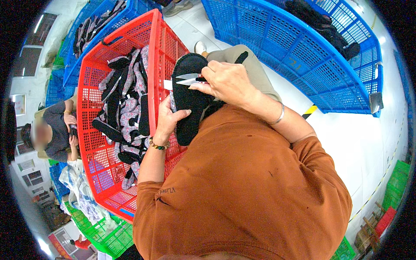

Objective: The person sits on the floor and uses scissors to trim excess fabric from the edges of floral-patterned slippers. They pick up each slipper from a red basket, cut along the sole perimeter, and return the finished slipper to the basket.

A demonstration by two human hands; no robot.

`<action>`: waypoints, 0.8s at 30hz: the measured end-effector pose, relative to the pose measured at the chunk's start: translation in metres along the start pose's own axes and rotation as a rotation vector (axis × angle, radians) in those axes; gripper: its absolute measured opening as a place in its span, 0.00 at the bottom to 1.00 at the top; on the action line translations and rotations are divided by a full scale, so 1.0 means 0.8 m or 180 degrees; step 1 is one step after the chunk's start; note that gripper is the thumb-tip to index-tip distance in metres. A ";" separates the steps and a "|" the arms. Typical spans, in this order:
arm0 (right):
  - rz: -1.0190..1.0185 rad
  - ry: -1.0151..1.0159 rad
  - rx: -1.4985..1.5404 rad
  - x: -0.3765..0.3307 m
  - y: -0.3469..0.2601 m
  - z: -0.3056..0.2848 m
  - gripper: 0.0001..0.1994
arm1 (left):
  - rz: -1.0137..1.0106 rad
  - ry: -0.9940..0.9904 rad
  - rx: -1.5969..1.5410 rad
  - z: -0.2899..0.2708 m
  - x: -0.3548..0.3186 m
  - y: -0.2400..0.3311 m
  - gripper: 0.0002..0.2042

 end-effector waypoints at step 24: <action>0.0381 -0.0342 0.0691 -0.004 0.014 0.011 0.22 | 0.0021 0.0036 -0.0005 0.001 0.001 -0.002 0.21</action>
Point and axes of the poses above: each hand's wrist, its own x-axis towards the middle knuckle, its own z-axis out of the palm, y = z × x, the point moved 9 cm from there along x, towards the middle knuckle, and after that the axes turned 13 degrees about -z, right-handed, at the moved point
